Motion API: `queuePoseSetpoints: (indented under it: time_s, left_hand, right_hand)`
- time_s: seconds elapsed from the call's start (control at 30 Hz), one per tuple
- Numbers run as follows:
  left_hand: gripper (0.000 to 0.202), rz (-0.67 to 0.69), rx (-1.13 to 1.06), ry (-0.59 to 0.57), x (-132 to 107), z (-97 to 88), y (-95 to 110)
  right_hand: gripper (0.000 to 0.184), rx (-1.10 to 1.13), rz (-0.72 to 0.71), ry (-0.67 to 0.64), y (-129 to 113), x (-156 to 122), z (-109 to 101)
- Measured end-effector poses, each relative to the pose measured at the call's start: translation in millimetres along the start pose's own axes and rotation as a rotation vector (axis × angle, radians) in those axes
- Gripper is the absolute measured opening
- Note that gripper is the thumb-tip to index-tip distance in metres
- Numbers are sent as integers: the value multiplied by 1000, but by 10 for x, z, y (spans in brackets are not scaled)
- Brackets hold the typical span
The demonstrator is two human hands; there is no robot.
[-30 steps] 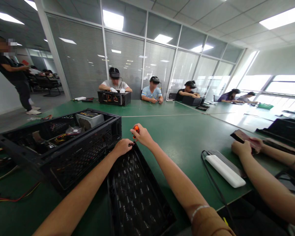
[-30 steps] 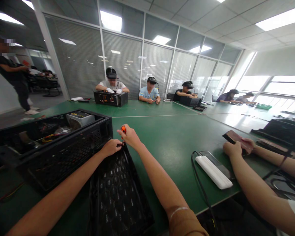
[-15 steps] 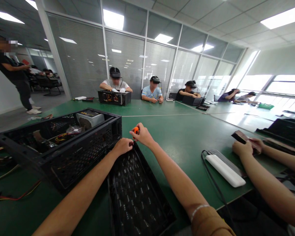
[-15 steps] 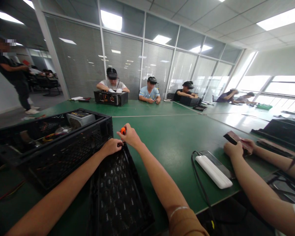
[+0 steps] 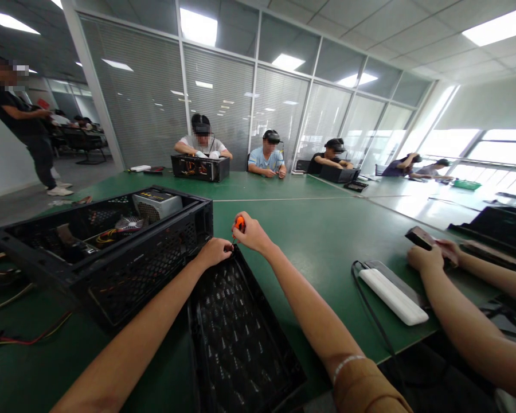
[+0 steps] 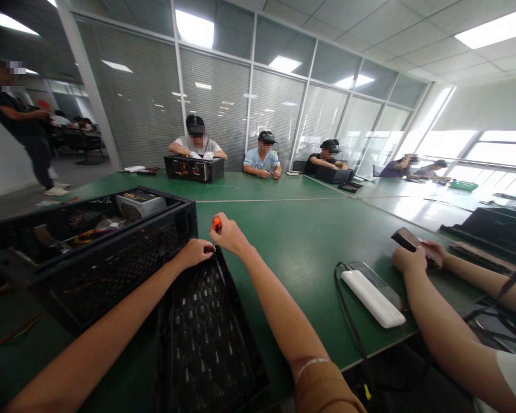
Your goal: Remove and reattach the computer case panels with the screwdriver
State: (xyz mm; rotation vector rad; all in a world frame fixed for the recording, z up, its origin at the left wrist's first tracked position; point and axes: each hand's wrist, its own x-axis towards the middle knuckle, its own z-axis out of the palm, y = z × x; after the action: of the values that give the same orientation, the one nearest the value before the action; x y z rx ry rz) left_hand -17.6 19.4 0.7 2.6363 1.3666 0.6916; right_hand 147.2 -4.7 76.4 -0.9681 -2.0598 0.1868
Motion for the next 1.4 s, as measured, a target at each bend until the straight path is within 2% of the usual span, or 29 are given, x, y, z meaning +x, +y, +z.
queuePoseSetpoints:
  time_s: [0.2,0.53,0.73,1.0,1.1,1.23,1.3,1.4]
  left_hand:
    - [18,35,20,7,-7,-4,22]
    - [18,53,90,11,2,34,-12]
    - [19,71,135,18,-8,63,-26]
    - [18,72,107,5,-14,45,-17]
    - [18,65,90,6,-13,43,-21]
    - [19,88,91,6,-12,48,-30]
    - [19,94,94,7,-14,51,-32]
    - [19,84,90,11,-19,55,-35]
  right_hand:
    - [18,-10,-36,-30,-34,6,-12]
    - [22,101,67,-46,41,-7,49]
    - [33,176,37,-54,34,-12,85]
    - [20,216,95,-98,1,-7,39]
    - [19,189,84,-58,19,9,59]
    - [32,154,120,29,20,16,116]
    - [36,146,78,14,-3,8,108]
    - [32,156,-16,-59,-45,-2,51]
